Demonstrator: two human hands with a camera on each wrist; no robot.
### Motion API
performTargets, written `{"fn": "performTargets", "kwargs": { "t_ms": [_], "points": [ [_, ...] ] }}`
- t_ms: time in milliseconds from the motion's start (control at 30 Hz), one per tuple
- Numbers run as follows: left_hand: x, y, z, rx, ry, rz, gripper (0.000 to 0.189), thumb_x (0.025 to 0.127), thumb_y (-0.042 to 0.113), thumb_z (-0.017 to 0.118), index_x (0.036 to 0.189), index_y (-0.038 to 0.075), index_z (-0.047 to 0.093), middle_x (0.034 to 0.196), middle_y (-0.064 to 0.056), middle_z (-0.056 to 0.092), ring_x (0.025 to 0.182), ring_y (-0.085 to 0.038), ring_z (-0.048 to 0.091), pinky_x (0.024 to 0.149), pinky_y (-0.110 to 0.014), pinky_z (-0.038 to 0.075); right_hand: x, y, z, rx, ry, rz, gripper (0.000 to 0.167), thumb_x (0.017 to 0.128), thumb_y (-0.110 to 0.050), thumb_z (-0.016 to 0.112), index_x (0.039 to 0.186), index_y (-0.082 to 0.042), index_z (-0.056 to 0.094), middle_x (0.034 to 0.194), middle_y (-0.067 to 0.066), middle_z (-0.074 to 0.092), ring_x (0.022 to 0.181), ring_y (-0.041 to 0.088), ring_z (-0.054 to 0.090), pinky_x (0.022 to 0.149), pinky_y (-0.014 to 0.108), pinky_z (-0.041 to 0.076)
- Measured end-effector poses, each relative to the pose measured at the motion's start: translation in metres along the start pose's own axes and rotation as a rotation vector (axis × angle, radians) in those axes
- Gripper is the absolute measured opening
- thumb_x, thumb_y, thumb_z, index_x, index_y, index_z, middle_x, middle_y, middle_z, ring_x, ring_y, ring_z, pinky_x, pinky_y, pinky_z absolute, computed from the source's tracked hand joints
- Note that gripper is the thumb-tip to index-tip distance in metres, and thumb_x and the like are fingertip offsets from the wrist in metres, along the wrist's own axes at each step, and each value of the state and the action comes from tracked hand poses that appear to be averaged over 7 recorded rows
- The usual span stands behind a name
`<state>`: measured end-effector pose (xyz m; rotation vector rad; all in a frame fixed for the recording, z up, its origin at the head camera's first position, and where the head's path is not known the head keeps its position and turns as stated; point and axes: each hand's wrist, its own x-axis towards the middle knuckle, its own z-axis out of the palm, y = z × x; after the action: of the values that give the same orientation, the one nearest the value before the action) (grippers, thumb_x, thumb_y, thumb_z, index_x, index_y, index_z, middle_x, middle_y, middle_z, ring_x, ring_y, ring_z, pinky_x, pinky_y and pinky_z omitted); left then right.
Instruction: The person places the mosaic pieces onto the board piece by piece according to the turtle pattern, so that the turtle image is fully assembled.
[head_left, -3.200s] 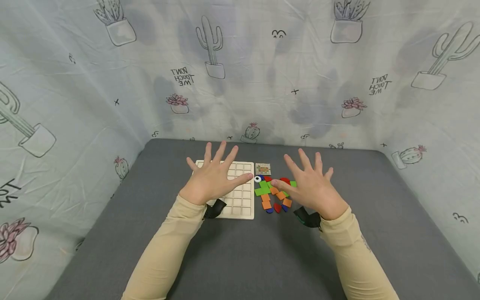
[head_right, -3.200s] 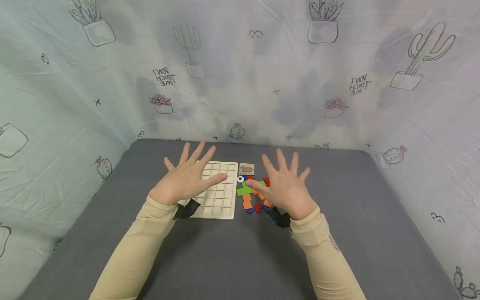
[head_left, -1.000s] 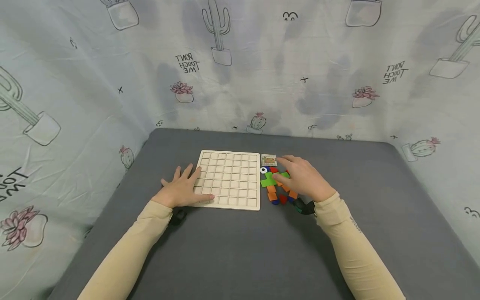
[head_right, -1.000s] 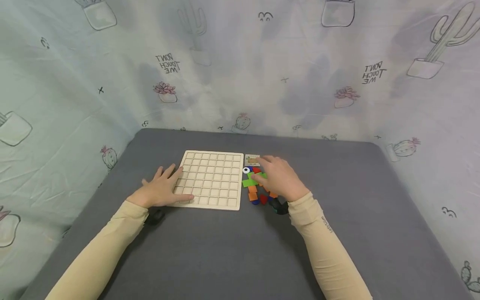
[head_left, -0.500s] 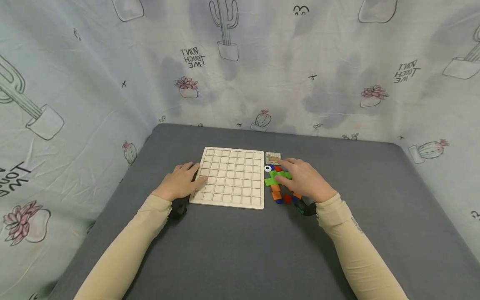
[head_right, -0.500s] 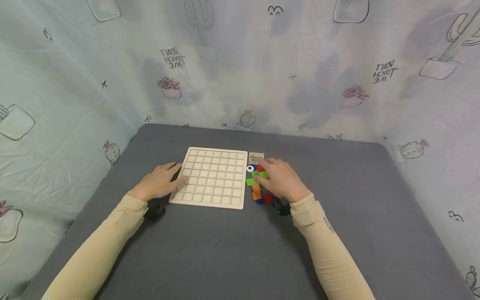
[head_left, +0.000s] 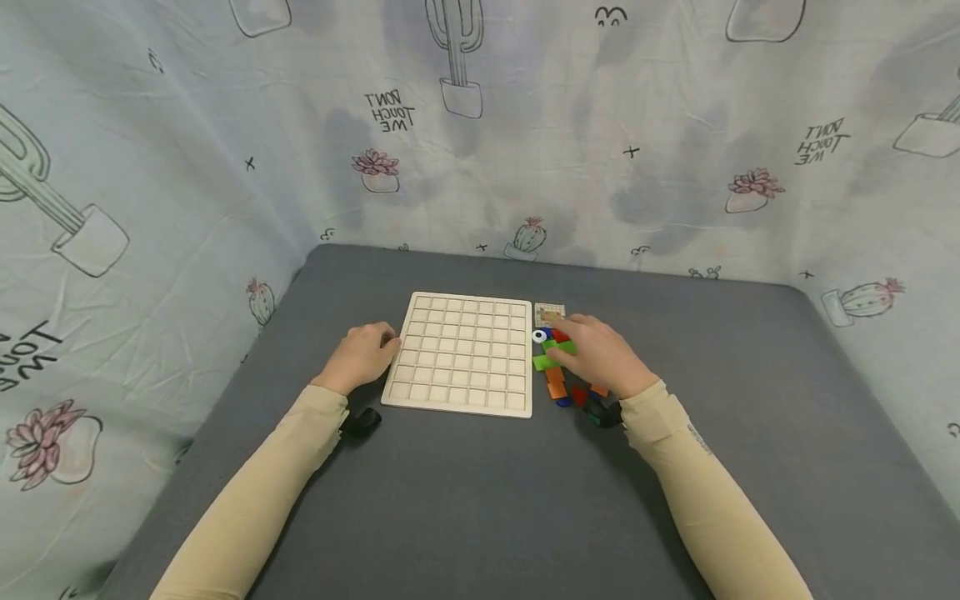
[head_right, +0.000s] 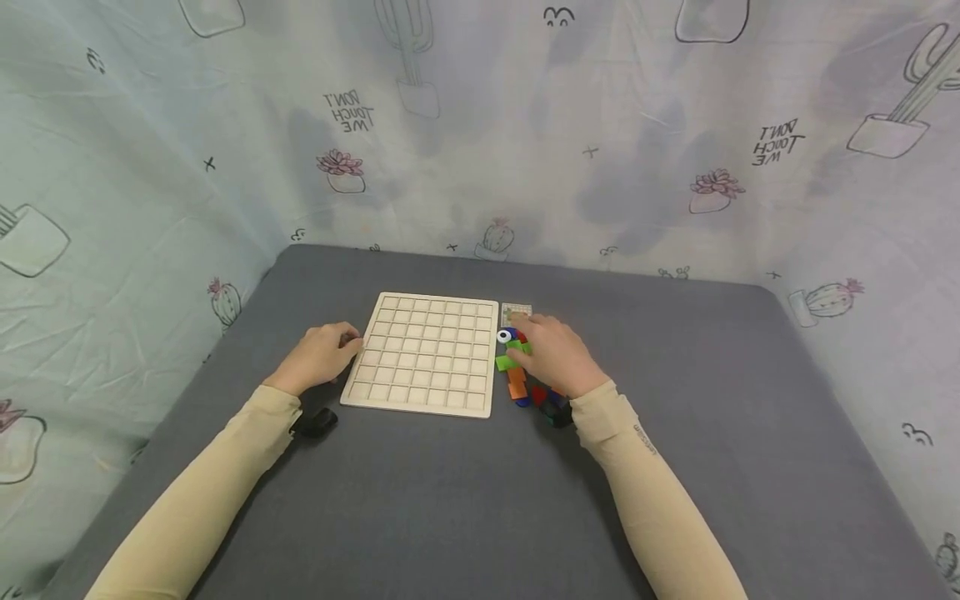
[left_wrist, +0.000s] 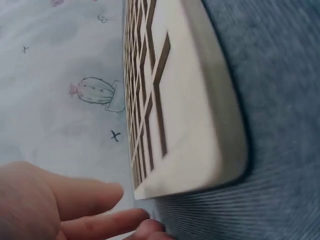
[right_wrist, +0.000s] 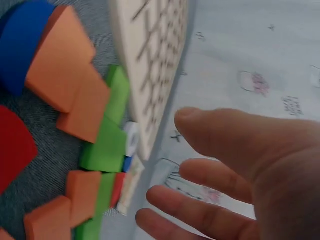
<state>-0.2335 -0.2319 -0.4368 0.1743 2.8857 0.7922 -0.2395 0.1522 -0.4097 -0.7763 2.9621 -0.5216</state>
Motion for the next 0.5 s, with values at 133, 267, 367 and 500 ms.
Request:
{"fn": "performTargets", "kwargs": {
  "t_ms": [133,267,367,500],
  "points": [
    [0.002,-0.002,0.002,-0.104,-0.013,-0.039,0.034,0.109,0.021,0.050,0.132,-0.002,0.062,0.104,-0.022,0.069,0.056,-0.020,0.066,0.059,-0.035,0.056,0.014,0.004,0.005,-0.002,-0.012,-0.029,0.050,0.100,-0.022,0.070,0.145,-0.002,0.059,0.138,0.024,0.064,0.128,0.043,0.061,0.103,0.056,0.051],
    [0.004,-0.003,0.005,-0.168,-0.007,-0.064,0.028,0.107,0.018,0.055,0.127,-0.001,0.064,0.092,-0.017,0.067,0.056,-0.018,0.065,0.054,-0.031,0.056,0.028,0.007,0.009,0.020,-0.022,-0.032,0.042,0.099,-0.016,0.072,0.137,0.001,0.066,0.132,0.020,0.069,0.119,0.038,0.066,0.099,0.051,0.054],
    [0.005,-0.003,0.005,-0.187,-0.006,-0.060,0.027,0.106,0.017,0.058,0.125,-0.001,0.064,0.093,-0.016,0.067,0.059,-0.019,0.065,0.053,-0.031,0.057,0.036,0.006,0.012,0.009,-0.043,-0.029,0.034,0.099,-0.014,0.071,0.130,-0.001,0.070,0.123,0.018,0.072,0.107,0.033,0.068,0.091,0.047,0.057],
    [0.006,-0.004,0.006,-0.178,-0.006,-0.040,0.026,0.105,0.018,0.059,0.123,0.000,0.064,0.093,-0.014,0.067,0.056,-0.019,0.064,0.053,-0.032,0.055,0.043,0.004,0.014,-0.016,-0.065,-0.042,0.026,0.099,-0.012,0.070,0.123,-0.004,0.074,0.117,0.016,0.072,0.102,0.030,0.067,0.088,0.045,0.057]
  ]
}}
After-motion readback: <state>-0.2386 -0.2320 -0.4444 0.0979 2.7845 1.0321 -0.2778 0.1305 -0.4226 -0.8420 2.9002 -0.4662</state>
